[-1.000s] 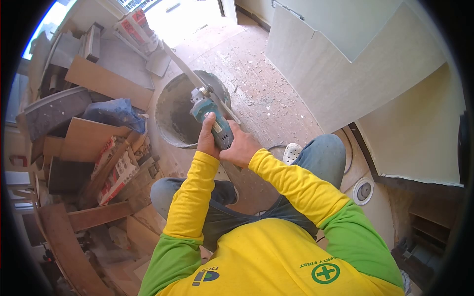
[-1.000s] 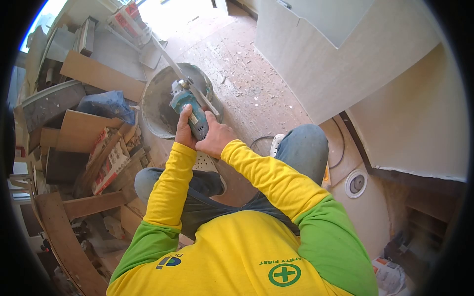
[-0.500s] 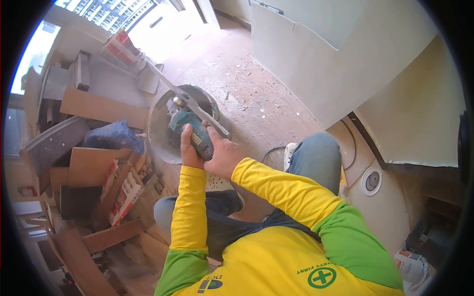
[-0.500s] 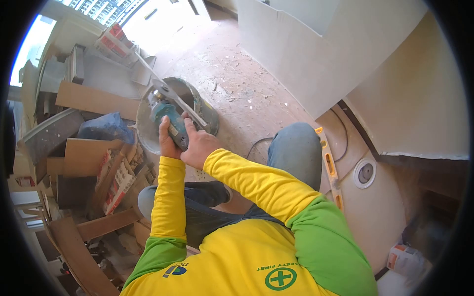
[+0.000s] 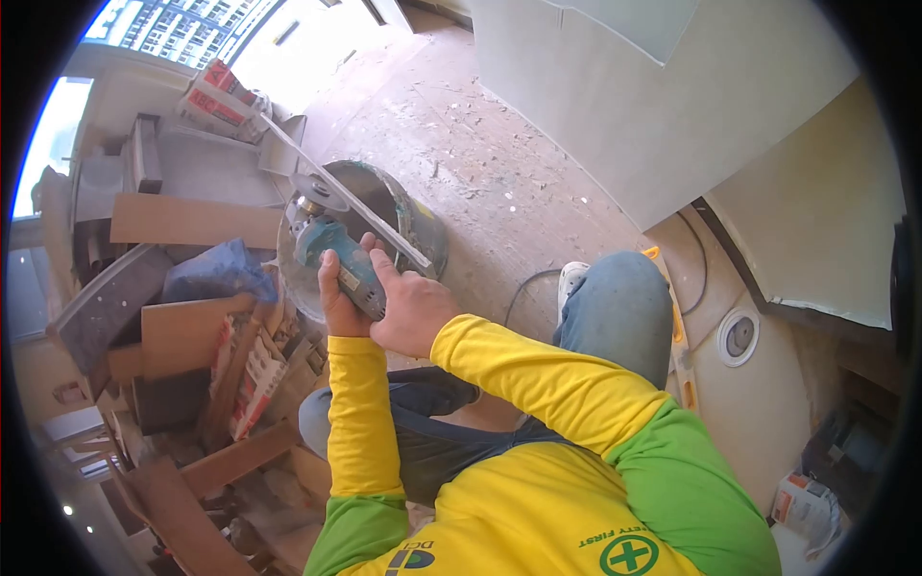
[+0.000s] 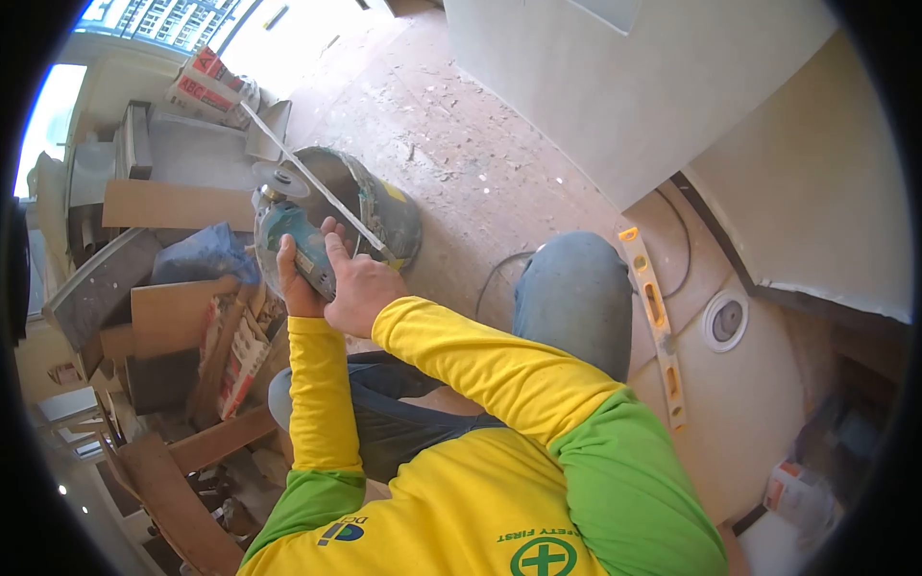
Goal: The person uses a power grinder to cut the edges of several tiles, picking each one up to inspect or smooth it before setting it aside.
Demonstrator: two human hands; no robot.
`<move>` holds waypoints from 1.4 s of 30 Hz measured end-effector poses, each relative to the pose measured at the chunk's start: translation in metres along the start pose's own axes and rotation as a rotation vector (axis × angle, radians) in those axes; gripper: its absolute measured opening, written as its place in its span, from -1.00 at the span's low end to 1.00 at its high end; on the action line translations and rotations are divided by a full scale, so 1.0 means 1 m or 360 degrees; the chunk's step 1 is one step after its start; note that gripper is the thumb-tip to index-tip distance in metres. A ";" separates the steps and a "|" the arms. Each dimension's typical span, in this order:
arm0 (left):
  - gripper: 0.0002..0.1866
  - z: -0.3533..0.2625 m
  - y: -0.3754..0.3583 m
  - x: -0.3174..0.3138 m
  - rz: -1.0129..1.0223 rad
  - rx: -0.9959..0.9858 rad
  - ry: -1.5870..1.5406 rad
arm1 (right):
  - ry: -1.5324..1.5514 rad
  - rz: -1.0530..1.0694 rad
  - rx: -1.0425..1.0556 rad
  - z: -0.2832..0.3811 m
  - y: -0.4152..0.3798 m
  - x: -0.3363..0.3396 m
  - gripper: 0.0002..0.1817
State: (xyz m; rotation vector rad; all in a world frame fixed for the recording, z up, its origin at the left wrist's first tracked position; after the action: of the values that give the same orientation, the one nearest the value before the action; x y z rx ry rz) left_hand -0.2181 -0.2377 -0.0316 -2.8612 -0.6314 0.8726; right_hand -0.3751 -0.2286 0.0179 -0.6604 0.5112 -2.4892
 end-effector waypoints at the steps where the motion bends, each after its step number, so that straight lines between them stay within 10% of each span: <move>1: -0.27 0.002 0.002 0.002 -0.0010 -0.0014 -0.0011 | -0.0015 0.0009 0.0011 0.000 0.001 0.001 0.08; 14: -0.63 0.009 0.002 -0.013 -0.0039 0.0223 -0.0261 | 0.0029 -0.0177 -0.0151 -0.007 0.020 -0.012 0.02; 42: -0.62 0.014 -0.007 -0.010 -0.0032 0.0227 -0.0250 | -0.0066 -0.0194 -0.0169 -0.009 0.012 -0.014 0.05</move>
State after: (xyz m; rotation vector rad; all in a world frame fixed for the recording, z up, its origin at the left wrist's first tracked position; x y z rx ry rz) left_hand -0.2358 -0.2363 -0.0369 -2.6753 -0.5854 1.0999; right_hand -0.3647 -0.2281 -0.0004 -0.8047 0.6073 -2.5694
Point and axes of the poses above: each hand's wrist, its own y-axis towards the middle knuckle, its own x-axis out of the back of the hand, z = x × y, the point moved 4 cm from there along y, towards the middle knuckle, and after that the axes turned 13 degrees about -x, right-handed, at the moved point
